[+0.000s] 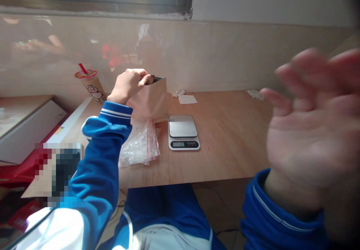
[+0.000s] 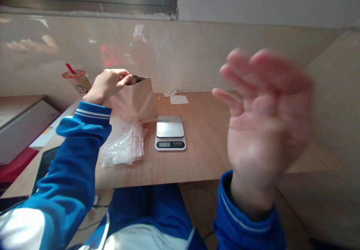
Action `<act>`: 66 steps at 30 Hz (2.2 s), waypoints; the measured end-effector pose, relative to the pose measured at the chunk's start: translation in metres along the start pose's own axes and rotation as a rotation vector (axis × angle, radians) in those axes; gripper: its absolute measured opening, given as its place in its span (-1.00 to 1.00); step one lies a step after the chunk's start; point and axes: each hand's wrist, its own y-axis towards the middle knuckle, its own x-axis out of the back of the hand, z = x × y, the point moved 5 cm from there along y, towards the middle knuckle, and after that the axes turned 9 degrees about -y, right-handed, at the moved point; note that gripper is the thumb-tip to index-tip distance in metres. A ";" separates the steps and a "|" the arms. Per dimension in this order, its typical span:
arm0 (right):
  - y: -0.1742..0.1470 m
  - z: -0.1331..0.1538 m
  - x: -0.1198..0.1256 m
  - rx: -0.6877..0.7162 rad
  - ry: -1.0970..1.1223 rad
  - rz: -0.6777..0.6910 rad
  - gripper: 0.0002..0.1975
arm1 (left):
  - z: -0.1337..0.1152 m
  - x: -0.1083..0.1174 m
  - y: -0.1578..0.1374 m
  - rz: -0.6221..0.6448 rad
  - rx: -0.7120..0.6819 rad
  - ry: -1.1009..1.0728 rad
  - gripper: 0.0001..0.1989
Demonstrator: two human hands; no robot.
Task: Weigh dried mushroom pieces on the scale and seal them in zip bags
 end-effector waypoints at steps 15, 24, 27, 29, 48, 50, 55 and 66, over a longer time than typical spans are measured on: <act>-0.113 -0.240 0.021 -0.708 -0.222 -0.029 -0.64 | -0.068 -0.146 -0.067 0.185 -0.393 0.003 -0.64; -0.138 -0.262 0.039 -0.690 -0.308 -0.077 -0.60 | -0.056 -0.193 -0.090 0.421 -0.404 -0.114 -0.58; -0.137 -0.253 0.030 -0.655 -0.392 -0.011 -0.61 | -0.053 -0.192 -0.091 0.453 -0.359 -0.123 -0.62; -0.133 -0.242 0.019 -0.548 -0.464 0.067 -0.63 | -0.050 -0.190 -0.092 0.449 -0.347 -0.125 -0.65; -0.104 -0.222 -0.029 -0.136 -0.677 0.324 -0.64 | -0.059 -0.121 -0.082 0.116 -0.383 -0.094 -0.72; -0.114 -0.225 -0.013 -0.223 -0.652 0.214 -0.66 | -0.061 -0.089 -0.074 -0.025 -0.350 -0.136 -0.74; -0.135 -0.237 0.019 -0.427 -0.552 0.023 -0.70 | -0.032 -0.043 -0.052 -0.313 -0.136 -0.079 -0.74; -0.137 -0.242 0.025 -0.515 -0.481 -0.104 -0.69 | -0.020 -0.026 -0.041 -0.129 -0.003 -0.069 -0.72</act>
